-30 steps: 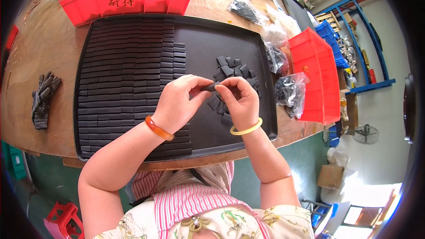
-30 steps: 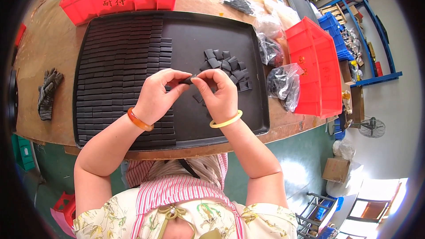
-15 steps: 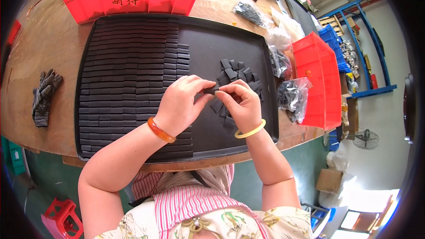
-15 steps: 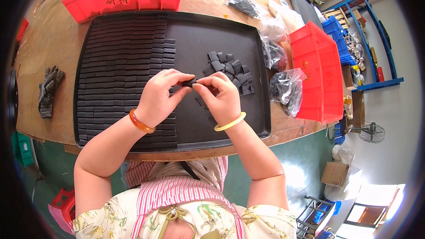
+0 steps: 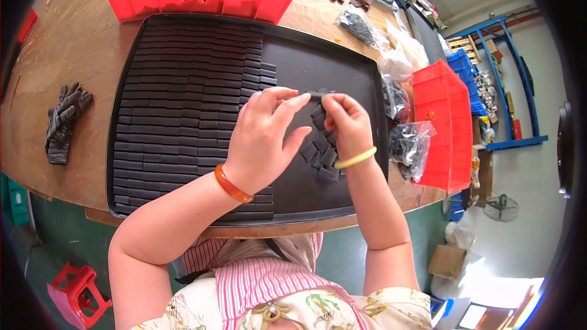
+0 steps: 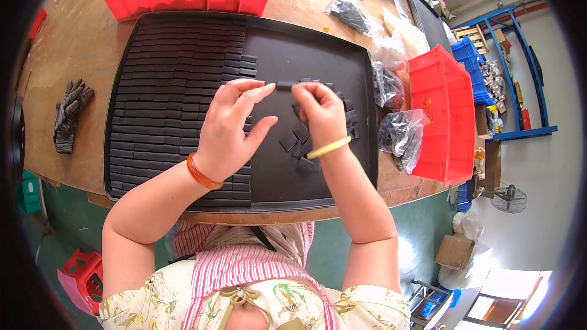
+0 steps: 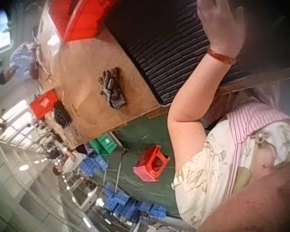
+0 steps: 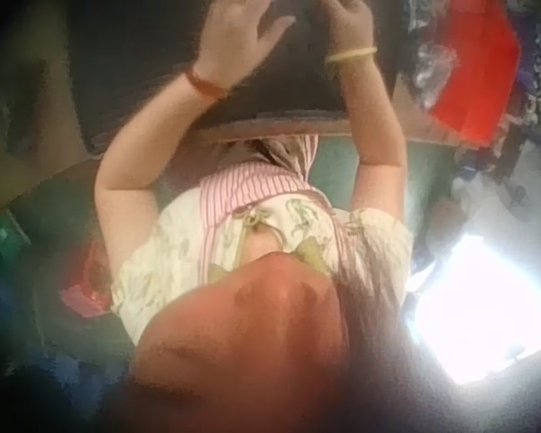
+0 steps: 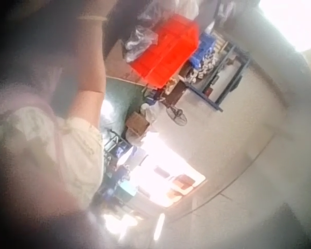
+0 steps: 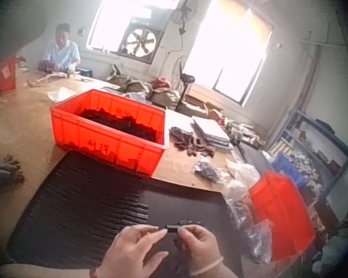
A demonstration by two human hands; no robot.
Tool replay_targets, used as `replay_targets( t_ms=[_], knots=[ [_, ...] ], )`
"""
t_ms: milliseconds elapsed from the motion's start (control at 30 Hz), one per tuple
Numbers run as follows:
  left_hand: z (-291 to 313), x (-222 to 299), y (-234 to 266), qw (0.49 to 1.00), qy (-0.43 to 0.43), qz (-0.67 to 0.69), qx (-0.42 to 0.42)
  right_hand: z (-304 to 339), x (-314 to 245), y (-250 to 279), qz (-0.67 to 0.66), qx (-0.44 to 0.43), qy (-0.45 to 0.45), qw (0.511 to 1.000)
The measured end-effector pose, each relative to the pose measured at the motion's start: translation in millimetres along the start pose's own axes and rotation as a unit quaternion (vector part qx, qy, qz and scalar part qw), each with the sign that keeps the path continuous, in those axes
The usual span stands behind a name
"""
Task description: The person sorts and arranges small black industrial components by hand, placing them into a grooved assembly tray and then packaging them into plastic bags.
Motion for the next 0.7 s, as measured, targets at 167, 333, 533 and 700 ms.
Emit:
replay_targets(
  t_ms=[167, 333, 533, 700],
  knots=[
    [6, 9, -7, 0.999, -0.02, 0.034, -0.024, -68, 21, -25, 0.119, -0.015, -0.014, 0.993],
    [11, 9, -15, 0.998, -0.022, 0.037, -0.044, -111, 56, -51, 0.15, -0.001, -0.115, 0.982],
    [9, 5, -13, 0.998, -0.005, 0.04, -0.047, -128, 56, -71, 0.35, -0.086, -0.12, 0.925],
    [9, 2, -16, 0.998, -0.013, 0.025, -0.052, -122, 43, -65, 0.35, -0.068, -0.03, 0.934]
  ],
)
Point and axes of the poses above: each hand's wrist, its own z-axis away from the middle knuckle, its own y-axis out of the back of the hand, x = y × z, the point moved 10 cm from there along -z, towards the middle knuckle, and after that the axes turned 6 degrees about y, right-handed, at the moved point
